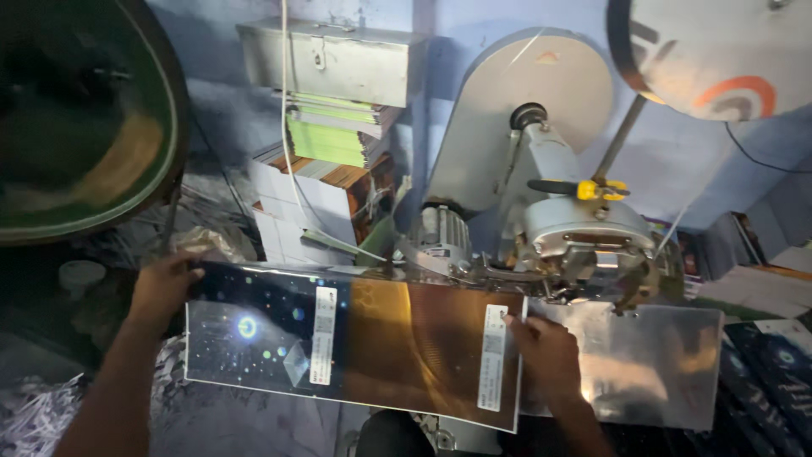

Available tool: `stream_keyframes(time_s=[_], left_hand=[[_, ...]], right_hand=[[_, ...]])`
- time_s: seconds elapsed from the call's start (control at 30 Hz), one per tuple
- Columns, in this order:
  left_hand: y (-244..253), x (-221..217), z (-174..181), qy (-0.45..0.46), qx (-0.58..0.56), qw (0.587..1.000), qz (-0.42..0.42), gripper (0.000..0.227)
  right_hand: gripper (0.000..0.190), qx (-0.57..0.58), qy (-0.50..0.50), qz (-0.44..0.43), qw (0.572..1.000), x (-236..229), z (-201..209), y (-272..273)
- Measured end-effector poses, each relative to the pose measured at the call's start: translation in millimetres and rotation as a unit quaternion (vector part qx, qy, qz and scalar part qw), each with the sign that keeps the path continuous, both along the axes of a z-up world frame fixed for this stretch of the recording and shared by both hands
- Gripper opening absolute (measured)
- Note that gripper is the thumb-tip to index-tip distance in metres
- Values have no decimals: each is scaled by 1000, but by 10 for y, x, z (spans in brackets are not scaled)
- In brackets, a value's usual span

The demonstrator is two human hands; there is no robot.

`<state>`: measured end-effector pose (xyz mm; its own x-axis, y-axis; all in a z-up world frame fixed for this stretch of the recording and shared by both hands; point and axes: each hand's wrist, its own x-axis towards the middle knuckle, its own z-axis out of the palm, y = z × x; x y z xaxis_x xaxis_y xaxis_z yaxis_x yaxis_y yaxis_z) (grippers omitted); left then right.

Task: The person repeatedly picks up printed book covers, aligns them on a metal plate, and feeds them into a binding machine. The person then removes the bound covers and places them on a growing stack. The process is repeated for multiple items.

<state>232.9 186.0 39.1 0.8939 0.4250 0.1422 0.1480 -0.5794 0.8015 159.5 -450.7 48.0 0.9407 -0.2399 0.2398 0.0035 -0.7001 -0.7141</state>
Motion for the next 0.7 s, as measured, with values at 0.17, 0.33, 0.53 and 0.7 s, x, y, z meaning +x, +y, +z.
stream_keyframes(time_s=[0.17,0.33,0.53,0.7], left_hand=[[-319,28,-133,-15,-47,998,-24,39],[-550,6,-192,-43,-99,993,-42,38],[-667,18,-459,-118,-198,969,-93,39],[-714,68,-624,-187,-160,965,-95,41]], right_hand=[[50,2,67,-31,997,-18,-3,-364],[51,-36,16,-24,999,-30,-14,-591],[51,-124,78,-67,987,-134,332,-680],[67,-256,-60,-114,958,-179,306,-753]])
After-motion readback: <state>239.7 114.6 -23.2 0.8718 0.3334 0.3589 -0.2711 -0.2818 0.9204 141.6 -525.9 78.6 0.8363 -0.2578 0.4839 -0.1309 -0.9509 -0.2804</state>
